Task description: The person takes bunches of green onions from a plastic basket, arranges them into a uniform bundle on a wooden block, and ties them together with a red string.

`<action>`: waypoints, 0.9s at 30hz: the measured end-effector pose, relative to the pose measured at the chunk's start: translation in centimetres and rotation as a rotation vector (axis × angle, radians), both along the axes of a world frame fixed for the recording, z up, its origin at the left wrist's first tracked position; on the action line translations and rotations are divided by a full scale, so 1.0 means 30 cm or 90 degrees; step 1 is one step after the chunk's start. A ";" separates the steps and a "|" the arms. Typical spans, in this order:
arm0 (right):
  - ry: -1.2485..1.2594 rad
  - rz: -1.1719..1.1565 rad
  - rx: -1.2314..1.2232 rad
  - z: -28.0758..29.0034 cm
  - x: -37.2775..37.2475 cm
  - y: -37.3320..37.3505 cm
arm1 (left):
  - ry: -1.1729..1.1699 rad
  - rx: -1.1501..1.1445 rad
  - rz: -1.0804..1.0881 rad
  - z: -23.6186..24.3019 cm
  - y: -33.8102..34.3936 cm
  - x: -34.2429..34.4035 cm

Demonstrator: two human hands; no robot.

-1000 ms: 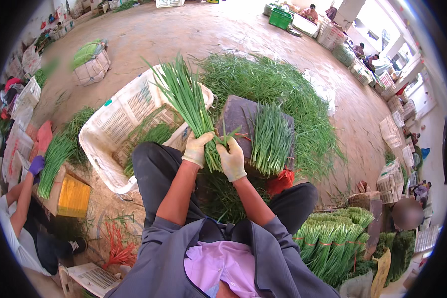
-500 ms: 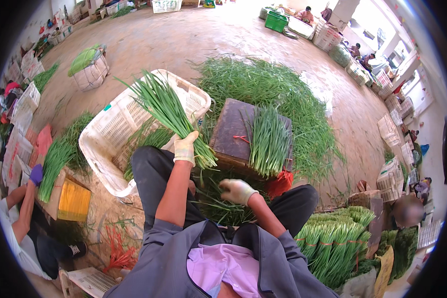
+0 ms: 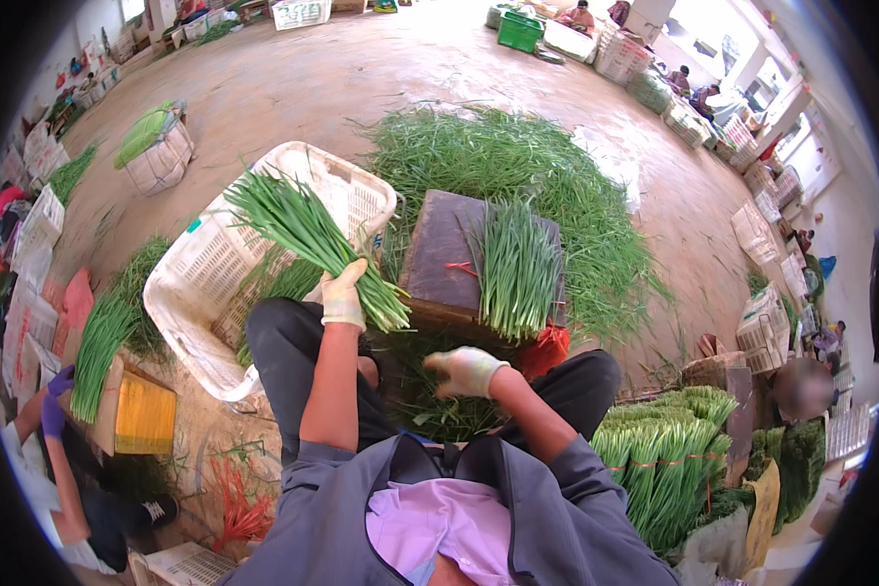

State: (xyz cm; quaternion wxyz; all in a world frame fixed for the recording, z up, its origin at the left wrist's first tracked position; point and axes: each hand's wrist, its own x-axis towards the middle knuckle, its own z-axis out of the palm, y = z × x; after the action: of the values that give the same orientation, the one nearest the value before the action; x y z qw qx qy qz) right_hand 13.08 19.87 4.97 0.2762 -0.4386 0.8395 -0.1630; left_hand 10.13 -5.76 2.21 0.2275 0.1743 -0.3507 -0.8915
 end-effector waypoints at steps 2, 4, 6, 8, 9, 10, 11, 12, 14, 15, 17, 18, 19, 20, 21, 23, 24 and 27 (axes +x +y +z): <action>-0.039 -0.219 -0.310 0.009 -0.053 0.017 | 0.060 0.044 -0.091 0.028 0.024 -0.002; 0.061 -0.334 -0.443 0.028 -0.094 -0.023 | 0.097 0.050 -0.109 0.008 0.026 -0.003; 0.057 -0.418 -0.452 0.035 -0.106 -0.062 | 0.121 0.157 -0.265 -0.008 0.021 -0.006; 0.055 -0.457 -0.520 0.036 -0.114 -0.103 | 0.111 0.089 -0.297 -0.002 0.027 -0.004; 0.086 -0.447 -0.487 0.054 -0.103 -0.138 | 0.149 0.099 -0.315 0.000 0.022 0.010; 0.072 -0.451 -0.445 0.094 -0.088 -0.161 | 0.190 0.111 -0.337 0.000 0.026 0.012; 0.133 -0.413 -0.462 0.087 -0.091 -0.182 | 0.215 0.115 -0.338 0.001 0.031 0.011; 0.196 -0.378 -0.477 0.087 -0.093 -0.199 | 0.216 0.115 -0.339 0.005 0.036 0.011; 0.221 -0.375 -0.501 0.088 -0.093 -0.223 | 0.191 0.099 -0.394 0.014 0.041 0.013; 0.249 -0.354 -0.514 0.081 -0.101 -0.232 | 0.237 0.098 -0.378 0.020 0.054 0.014; 0.239 -0.340 -0.569 0.063 -0.119 -0.242 | 0.234 0.101 -0.393 0.012 0.051 0.008; 0.237 -0.339 -0.569 0.054 -0.122 -0.241 | 0.229 0.109 -0.406 0.004 0.049 0.008; 0.234 -0.338 -0.582 0.045 -0.122 -0.233 | 0.229 0.109 -0.405 -0.003 0.047 0.003; 0.230 -0.337 -0.595 0.038 -0.122 -0.221 | 0.232 0.105 -0.402 -0.009 0.045 -0.004; 0.109 -0.347 -0.653 0.023 -0.112 -0.206 | 0.235 0.103 -0.397 -0.019 0.042 -0.007; -0.160 -0.313 -0.694 0.027 -0.077 -0.139 | 0.217 0.118 -0.365 -0.014 0.024 0.013; -0.285 -0.317 -0.637 0.044 -0.050 -0.089 | 0.218 0.120 -0.358 0.000 0.014 0.028; -0.284 -0.232 -0.343 -0.051 -0.051 0.036 | 0.262 0.201 -0.303 0.040 0.035 0.033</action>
State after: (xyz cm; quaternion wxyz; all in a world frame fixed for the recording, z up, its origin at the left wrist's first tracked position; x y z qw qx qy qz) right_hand 11.54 20.96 3.43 0.2933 -0.2933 0.7503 -0.5148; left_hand 11.13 -4.73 3.42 0.0495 -0.0626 -0.1861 -0.9793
